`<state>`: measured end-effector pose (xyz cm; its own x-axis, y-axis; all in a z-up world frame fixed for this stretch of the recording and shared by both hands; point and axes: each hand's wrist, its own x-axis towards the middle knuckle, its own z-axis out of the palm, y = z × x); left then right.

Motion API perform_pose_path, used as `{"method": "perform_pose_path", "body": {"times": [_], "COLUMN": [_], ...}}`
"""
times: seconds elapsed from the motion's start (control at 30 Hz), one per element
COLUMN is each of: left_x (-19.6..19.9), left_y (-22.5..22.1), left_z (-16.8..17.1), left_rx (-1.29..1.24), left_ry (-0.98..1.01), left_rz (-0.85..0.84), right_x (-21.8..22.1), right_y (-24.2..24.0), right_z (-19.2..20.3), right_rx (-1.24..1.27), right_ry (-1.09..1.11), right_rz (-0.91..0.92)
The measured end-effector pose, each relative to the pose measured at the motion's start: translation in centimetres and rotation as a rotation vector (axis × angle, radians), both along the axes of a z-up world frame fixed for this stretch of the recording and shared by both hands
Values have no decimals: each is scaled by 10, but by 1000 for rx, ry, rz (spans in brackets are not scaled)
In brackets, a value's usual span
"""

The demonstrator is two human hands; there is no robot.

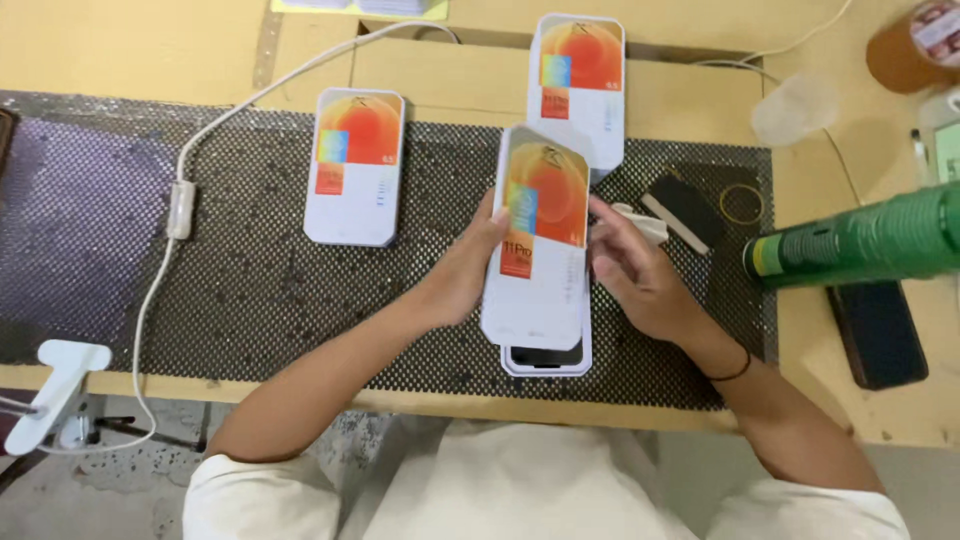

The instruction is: The person takes a phone screen from a tray, wipes it with a cloth using cleaning fluid from a spray can, and places the cleaned screen back into the tray.

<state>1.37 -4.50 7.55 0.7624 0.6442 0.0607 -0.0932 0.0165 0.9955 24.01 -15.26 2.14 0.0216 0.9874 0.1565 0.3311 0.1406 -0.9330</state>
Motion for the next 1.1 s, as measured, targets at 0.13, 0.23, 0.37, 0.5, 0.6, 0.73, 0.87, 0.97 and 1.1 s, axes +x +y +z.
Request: {"method": "perform_pose_path", "body": {"times": [0.13, 0.23, 0.37, 0.5, 0.6, 0.73, 0.87, 0.97, 1.1], "left_x": [4, 5, 0, -1, 0, 1, 0, -2, -6], "left_y": [-25, 5, 24, 27, 28, 32, 19, 16, 10], "left_z": [10, -34, -40, -45, -54, -68, -40, -43, -50], "left_rx": [-71, -26, 93, 336, 412, 578, 705, 1106, 1161], "left_ry": [57, 197, 292, 423, 463, 523, 640, 606, 788], "left_rz": [7, 136, 153, 109, 98, 100, 111, 1, -370], "right_x": [4, 14, 17, 9, 6, 5, 7, 6, 6], "right_y": [-1, 0, -6, -3, 0, 1, 0, -1, -1], "right_z": [-18, -8, -1, 22, 29, 25, 29, 36, 37], "right_rx": [-112, -297, -474, -621, -634, -612, -511, -261, -160], "right_ry": [348, 397, 377, 167, 31, -9, -229, -638, -1005], "right_rz": [-41, -56, -48, -92, -104, -110, -89, 24, 210]}}
